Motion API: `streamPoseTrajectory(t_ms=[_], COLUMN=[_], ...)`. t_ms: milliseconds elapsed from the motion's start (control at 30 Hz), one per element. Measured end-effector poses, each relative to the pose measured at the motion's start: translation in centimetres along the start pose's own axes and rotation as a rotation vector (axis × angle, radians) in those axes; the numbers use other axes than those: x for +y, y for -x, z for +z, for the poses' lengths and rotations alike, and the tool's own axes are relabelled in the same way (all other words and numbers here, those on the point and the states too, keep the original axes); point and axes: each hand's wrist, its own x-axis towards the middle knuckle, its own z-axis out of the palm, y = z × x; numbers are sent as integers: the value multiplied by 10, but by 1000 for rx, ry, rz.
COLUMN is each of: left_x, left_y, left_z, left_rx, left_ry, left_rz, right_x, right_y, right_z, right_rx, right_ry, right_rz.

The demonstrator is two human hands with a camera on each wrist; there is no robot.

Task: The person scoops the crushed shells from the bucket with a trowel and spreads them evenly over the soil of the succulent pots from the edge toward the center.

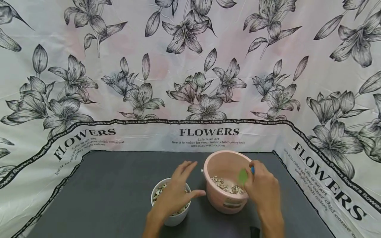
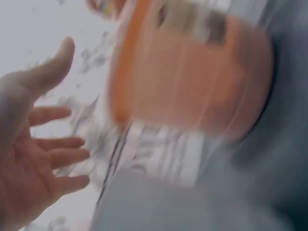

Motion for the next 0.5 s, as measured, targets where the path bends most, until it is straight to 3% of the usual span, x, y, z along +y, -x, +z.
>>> streamPoseTrajectory(t_ms=[100,200,400,500], left_x=[20,26,21,20], left_y=[-12,-17,-18,-18], left_z=[24,41,47,48], left_rx=[-16,-1,39,47], left_ry=[-87,-151,-154,-153], left_rz=[34,61,104,114], right_x=[1,1,1,3], right_y=[6,8,5,-2], right_z=[10,15,17,19], right_rx=[-50,-116,-231,-341], right_ry=[56,72,25,-28], right_rz=[-4,61,195,260])
